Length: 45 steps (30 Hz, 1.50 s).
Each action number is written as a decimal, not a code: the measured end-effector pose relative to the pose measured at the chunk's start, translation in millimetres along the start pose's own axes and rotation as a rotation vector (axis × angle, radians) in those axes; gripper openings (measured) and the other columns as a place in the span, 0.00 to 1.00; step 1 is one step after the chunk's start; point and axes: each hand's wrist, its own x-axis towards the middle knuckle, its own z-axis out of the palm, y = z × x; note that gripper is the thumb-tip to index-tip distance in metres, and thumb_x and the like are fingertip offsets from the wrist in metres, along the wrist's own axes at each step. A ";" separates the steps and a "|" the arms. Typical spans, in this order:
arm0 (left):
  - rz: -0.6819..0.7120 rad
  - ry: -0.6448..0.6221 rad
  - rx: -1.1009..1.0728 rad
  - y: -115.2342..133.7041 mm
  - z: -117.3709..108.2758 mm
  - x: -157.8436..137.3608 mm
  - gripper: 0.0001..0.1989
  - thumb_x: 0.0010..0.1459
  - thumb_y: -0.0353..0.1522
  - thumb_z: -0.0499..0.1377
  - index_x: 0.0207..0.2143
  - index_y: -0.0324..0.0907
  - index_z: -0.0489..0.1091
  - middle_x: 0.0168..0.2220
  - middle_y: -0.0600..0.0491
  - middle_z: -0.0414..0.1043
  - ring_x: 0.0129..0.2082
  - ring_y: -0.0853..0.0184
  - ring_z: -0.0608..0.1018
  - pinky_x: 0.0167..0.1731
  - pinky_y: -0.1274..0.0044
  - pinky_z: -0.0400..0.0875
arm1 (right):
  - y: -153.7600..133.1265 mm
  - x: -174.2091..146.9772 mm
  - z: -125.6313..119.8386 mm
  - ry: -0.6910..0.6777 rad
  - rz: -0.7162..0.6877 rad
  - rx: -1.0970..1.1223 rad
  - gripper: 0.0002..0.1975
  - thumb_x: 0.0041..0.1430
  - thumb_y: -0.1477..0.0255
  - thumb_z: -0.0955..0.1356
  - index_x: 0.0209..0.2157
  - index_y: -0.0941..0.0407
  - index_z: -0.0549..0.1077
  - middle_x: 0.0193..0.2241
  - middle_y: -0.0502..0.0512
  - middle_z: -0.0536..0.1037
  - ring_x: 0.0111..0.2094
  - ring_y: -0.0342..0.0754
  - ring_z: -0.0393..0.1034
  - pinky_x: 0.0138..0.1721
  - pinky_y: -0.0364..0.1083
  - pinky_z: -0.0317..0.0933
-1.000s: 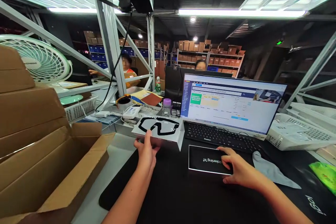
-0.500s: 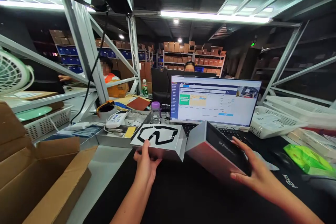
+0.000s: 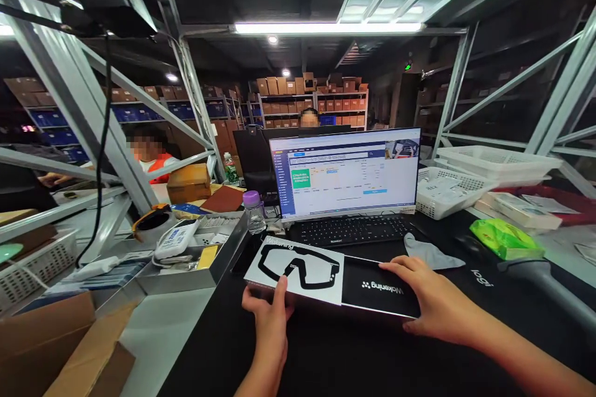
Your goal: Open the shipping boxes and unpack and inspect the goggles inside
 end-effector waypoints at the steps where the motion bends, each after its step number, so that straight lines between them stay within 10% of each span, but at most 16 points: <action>1: -0.009 -0.006 0.020 -2.2 1.9 -3.5 0.42 0.54 0.43 0.69 0.61 0.57 0.44 0.64 0.45 0.57 0.58 0.55 0.72 0.44 0.60 0.79 | -4.1 -0.1 4.3 0.017 -0.003 0.018 0.53 0.38 0.74 0.76 0.68 0.47 0.59 0.61 0.57 0.65 0.58 0.60 0.64 0.57 0.58 0.66; 10: -0.112 -0.008 0.034 -37.4 23.6 -44.4 0.41 0.56 0.41 0.67 0.61 0.55 0.43 0.67 0.41 0.52 0.59 0.47 0.72 0.38 0.61 0.82 | -50.4 27.9 44.1 0.179 -0.103 0.157 0.63 0.41 0.64 0.78 0.72 0.43 0.42 0.73 0.60 0.23 0.60 0.68 0.65 0.50 0.62 0.69; 17: -0.089 -0.077 0.007 -55.7 20.5 -50.5 0.46 0.50 0.46 0.69 0.62 0.57 0.42 0.70 0.40 0.45 0.59 0.46 0.71 0.36 0.64 0.82 | -47.5 55.3 59.5 -0.008 -0.161 0.127 0.55 0.40 0.69 0.77 0.70 0.45 0.54 0.72 0.61 0.48 0.69 0.68 0.49 0.59 0.64 0.61; 23: 0.078 -0.207 -0.104 -56.8 19.0 -38.0 0.51 0.43 0.48 0.72 0.62 0.56 0.46 0.61 0.40 0.60 0.41 0.56 0.81 0.39 0.61 0.80 | -1.5 61.1 29.1 0.033 -0.158 0.375 0.57 0.35 0.68 0.81 0.68 0.52 0.58 0.67 0.63 0.60 0.67 0.62 0.54 0.68 0.60 0.50; 28: 0.167 -0.487 -0.154 -61.6 8.4 -41.2 0.66 0.24 0.57 0.76 0.64 0.47 0.53 0.55 0.38 0.69 0.59 0.43 0.72 0.59 0.56 0.67 | 15.4 61.3 34.1 -0.043 -0.310 0.844 0.65 0.33 0.50 0.82 0.69 0.53 0.54 0.67 0.67 0.59 0.68 0.65 0.51 0.69 0.62 0.42; 31: 0.089 -0.764 -0.072 -74.3 -5.5 -44.6 0.57 0.28 0.59 0.75 0.59 0.42 0.65 0.56 0.37 0.70 0.63 0.39 0.67 0.65 0.52 0.58 | -0.1 57.9 67.4 -0.070 -0.395 1.076 0.64 0.33 0.43 0.81 0.68 0.53 0.55 0.67 0.68 0.57 0.69 0.65 0.50 0.69 0.60 0.43; 34: 0.107 -0.769 0.102 -78.6 -15.5 -43.5 0.39 0.41 0.57 0.71 0.50 0.44 0.74 0.56 0.40 0.72 0.62 0.42 0.69 0.66 0.52 0.57 | -15.1 53.0 91.2 -0.048 -0.438 1.046 0.63 0.34 0.46 0.81 0.68 0.51 0.55 0.68 0.66 0.53 0.69 0.65 0.49 0.68 0.61 0.45; 40: 0.613 -0.358 0.425 -48.5 -6.9 -19.3 0.47 0.35 0.37 0.76 0.58 0.43 0.63 0.56 0.39 0.68 0.58 0.43 0.71 0.62 0.50 0.63 | 4.2 61.7 60.4 -0.053 -0.463 0.598 0.56 0.46 0.58 0.80 0.71 0.52 0.51 0.70 0.65 0.51 0.70 0.63 0.47 0.69 0.62 0.47; 45: 1.199 -0.435 0.763 -32.2 -10.0 6.7 0.37 0.45 0.29 0.69 0.59 0.46 0.63 0.59 0.41 0.66 0.61 0.45 0.69 0.59 0.52 0.67 | 93.3 85.0 -2.2 0.329 -0.147 0.036 0.30 0.59 0.65 0.73 0.62 0.48 0.68 0.65 0.55 0.64 0.65 0.54 0.59 0.67 0.53 0.53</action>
